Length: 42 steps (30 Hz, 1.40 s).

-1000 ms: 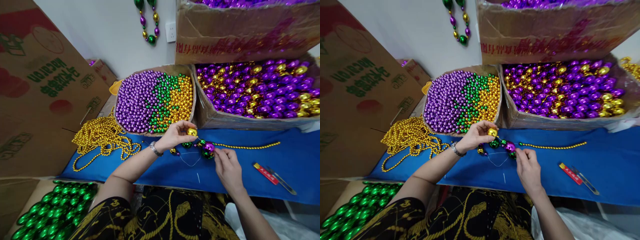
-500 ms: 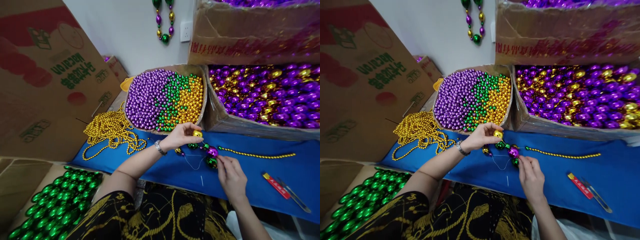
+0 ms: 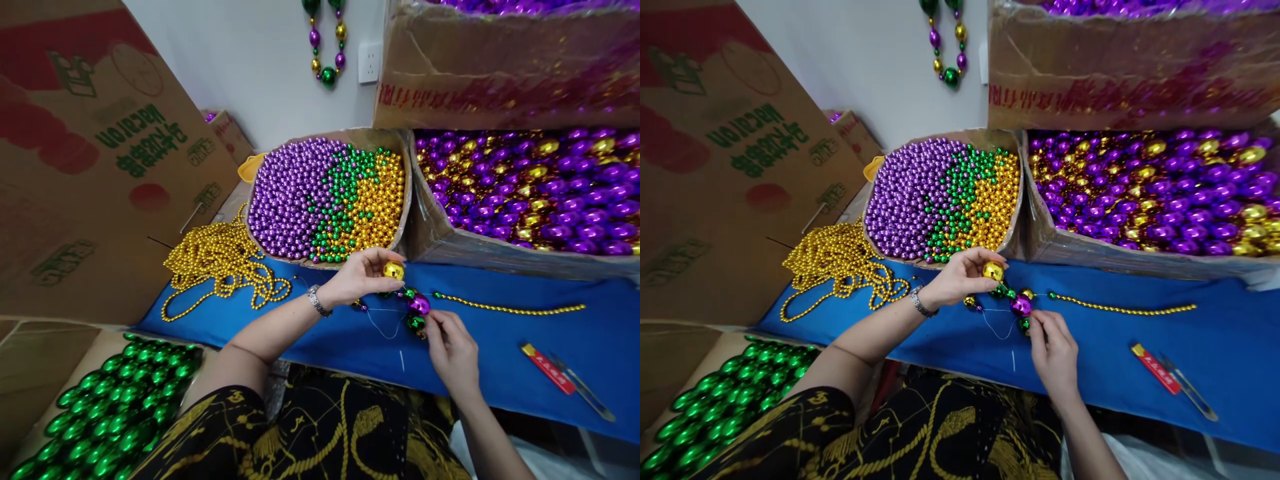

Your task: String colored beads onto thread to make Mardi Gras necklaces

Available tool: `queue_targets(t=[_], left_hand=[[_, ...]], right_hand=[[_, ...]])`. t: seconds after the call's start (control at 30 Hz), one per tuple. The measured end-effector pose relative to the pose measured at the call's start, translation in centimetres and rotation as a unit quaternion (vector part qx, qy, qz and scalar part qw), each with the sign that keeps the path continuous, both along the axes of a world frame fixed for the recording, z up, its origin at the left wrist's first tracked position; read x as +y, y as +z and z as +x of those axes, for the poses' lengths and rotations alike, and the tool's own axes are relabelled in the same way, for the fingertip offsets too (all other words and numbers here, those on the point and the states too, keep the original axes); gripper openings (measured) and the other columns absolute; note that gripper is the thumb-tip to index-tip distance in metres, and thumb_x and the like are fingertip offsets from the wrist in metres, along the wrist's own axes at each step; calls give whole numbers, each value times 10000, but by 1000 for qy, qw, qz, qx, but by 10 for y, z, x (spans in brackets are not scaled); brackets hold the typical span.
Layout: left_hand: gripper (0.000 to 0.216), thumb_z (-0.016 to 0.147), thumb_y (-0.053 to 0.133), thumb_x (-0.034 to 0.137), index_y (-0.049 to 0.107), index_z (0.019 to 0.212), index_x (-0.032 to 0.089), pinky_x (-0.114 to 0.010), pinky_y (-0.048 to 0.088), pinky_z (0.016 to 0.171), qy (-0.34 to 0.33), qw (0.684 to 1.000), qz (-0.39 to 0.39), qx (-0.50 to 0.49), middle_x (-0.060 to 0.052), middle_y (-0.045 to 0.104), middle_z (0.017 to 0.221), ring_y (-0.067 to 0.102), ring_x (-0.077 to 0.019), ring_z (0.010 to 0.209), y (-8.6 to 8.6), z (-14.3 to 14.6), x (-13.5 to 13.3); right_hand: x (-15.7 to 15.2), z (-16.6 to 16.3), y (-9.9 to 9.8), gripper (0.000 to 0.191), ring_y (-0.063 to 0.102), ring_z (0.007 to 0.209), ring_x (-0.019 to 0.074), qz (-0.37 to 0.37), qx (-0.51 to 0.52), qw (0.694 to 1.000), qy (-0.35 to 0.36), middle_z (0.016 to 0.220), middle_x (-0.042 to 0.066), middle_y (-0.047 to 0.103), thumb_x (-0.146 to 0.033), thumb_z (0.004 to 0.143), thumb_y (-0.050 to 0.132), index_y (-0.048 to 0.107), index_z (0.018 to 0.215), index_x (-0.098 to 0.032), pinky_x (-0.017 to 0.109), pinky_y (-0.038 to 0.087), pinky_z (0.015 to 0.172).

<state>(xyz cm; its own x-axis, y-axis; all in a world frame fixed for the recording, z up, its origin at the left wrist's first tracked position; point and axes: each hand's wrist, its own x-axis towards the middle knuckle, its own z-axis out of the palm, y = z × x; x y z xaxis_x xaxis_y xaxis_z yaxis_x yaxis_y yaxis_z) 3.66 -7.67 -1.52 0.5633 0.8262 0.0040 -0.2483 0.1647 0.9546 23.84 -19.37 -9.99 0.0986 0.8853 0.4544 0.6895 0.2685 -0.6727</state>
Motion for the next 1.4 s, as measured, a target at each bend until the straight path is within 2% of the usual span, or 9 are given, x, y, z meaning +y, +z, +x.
queue_targets(t=[0.3,0.5,0.57,0.63,0.73,0.8,1.0,1.2,1.4], left_hand=[[443,661,832,210,630,1052,162,-310,547,835,-28,999,-18,-14,-58,683,986,688,-143,882,-6,3,-9],[521,817,699,329,543,1302,223,-364,525,909,-38,975,197,99,-124,593,1312,619,-206,1105,5,-16,9],[357,897,582,313,588,1237,201,-394,494,933,71,914,314,248,-118,636,1235,608,-207,1082,8,-36,33],[238,917,510,230,646,1101,166,-425,456,948,143,796,385,445,-116,677,1095,598,-218,1031,8,-58,61],[206,868,481,103,679,916,126,-416,445,884,103,645,380,655,-142,689,938,587,-257,985,0,-80,98],[219,838,470,53,681,831,111,-399,450,823,80,614,366,695,-164,690,884,582,-288,989,-7,-83,113],[198,842,508,94,695,906,105,-364,470,779,115,642,360,668,-162,701,923,602,-286,1002,-6,-72,112],[286,869,617,348,655,1083,162,-230,479,614,125,978,64,151,-82,689,1016,618,-112,751,5,-47,60],[244,736,781,271,696,935,157,-179,462,561,68,991,-113,-26,-27,667,883,607,-75,705,7,-21,24]], right_hand=[[0,-5,7,138,655,779,145,39,-50,998,-19,892,49,666,-249,929,542,652,995,-199,253,534,719],[-2,-2,-6,110,657,713,134,-41,72,997,10,862,32,651,-270,932,547,624,975,-204,250,537,671],[-3,2,-8,106,658,714,142,-47,93,995,2,853,31,651,-288,922,564,622,951,-204,256,537,661],[-4,5,-8,120,657,727,151,-44,97,994,-4,865,40,650,-304,915,571,624,949,-201,264,536,654],[-3,6,-7,127,652,735,157,-35,86,996,-6,871,43,645,-308,917,566,627,957,-204,272,531,650],[-2,4,-6,122,652,736,158,-33,78,996,-6,869,39,644,-302,920,560,629,959,-209,278,532,658],[-1,-2,-5,124,661,758,155,-13,33,999,0,908,42,650,-267,933,541,626,1004,-213,273,536,684],[2,-7,6,127,660,812,150,57,-48,997,9,919,48,655,-203,920,557,628,1025,-198,261,531,763],[2,-10,16,122,659,788,141,84,-73,994,3,896,48,653,-185,911,569,636,1013,-191,242,534,753]])
